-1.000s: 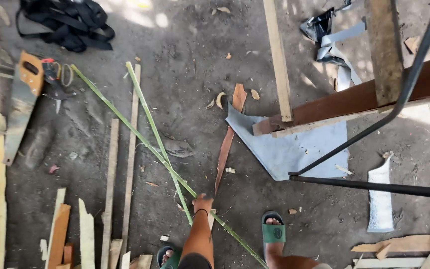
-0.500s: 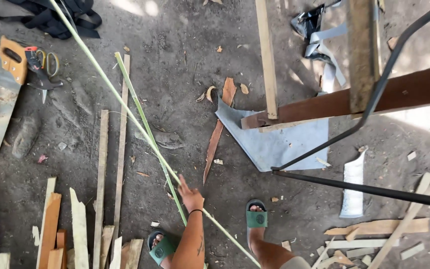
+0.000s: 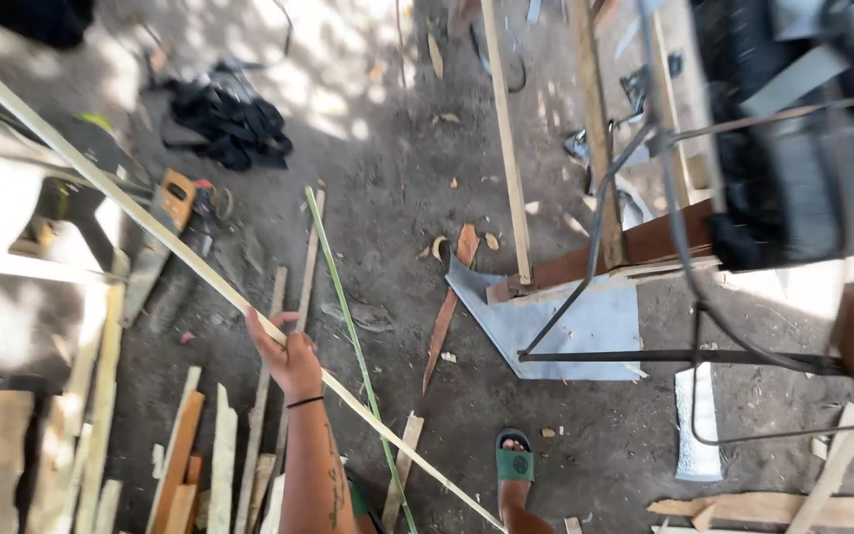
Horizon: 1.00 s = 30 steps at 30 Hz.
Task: Securing a thin rod to a metal seat frame using adhesive tape.
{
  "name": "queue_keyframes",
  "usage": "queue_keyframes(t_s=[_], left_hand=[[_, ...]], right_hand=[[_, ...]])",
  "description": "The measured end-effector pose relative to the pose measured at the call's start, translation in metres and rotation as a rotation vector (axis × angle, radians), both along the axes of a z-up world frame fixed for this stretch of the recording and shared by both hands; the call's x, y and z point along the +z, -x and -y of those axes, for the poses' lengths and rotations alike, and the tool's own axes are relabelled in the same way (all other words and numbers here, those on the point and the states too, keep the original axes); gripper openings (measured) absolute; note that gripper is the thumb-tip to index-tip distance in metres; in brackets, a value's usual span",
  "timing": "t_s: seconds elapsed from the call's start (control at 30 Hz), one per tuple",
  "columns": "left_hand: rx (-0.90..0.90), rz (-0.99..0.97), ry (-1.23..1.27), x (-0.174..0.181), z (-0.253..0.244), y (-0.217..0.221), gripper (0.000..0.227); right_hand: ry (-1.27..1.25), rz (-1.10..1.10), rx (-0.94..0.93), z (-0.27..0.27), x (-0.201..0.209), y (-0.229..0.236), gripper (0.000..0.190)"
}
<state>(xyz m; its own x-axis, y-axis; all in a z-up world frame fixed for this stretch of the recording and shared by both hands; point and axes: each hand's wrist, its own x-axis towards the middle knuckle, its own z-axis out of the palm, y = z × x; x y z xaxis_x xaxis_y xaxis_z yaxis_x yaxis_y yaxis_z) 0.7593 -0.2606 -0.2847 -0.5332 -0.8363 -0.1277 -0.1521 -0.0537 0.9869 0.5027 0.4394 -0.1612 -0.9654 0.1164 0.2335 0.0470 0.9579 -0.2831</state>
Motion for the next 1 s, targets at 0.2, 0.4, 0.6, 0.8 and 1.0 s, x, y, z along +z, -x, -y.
queue_keyframes(t_s=[0.2, 0.4, 0.6, 0.8, 1.0], left_hand=[[-0.242, -0.487, 0.379, 0.169, 0.011, 0.032, 0.072], [-0.572, -0.71, 0.666, 0.354, -0.007, 0.028, 0.061], [-0.993, -0.86, 0.622, 0.504, -0.023, -0.01, 0.063], [-1.295, -0.503, 0.635, 0.53, -0.078, -0.052, 0.047], [-1.69, 0.114, 0.41, 0.509, -0.212, -0.067, 0.061]], right_hand=[[-0.291, -0.14, 0.097, 0.092, 0.092, -0.024, 0.021], [-0.179, -0.388, 0.273, 0.11, 0.12, -0.042, 0.027], [0.31, -0.468, 0.207, 0.127, 0.144, -0.243, 0.034], [0.581, 0.675, -0.48, 0.096, 0.056, -0.57, 0.038], [0.541, 0.867, -0.58, 0.0, -0.021, -0.681, 0.031]])
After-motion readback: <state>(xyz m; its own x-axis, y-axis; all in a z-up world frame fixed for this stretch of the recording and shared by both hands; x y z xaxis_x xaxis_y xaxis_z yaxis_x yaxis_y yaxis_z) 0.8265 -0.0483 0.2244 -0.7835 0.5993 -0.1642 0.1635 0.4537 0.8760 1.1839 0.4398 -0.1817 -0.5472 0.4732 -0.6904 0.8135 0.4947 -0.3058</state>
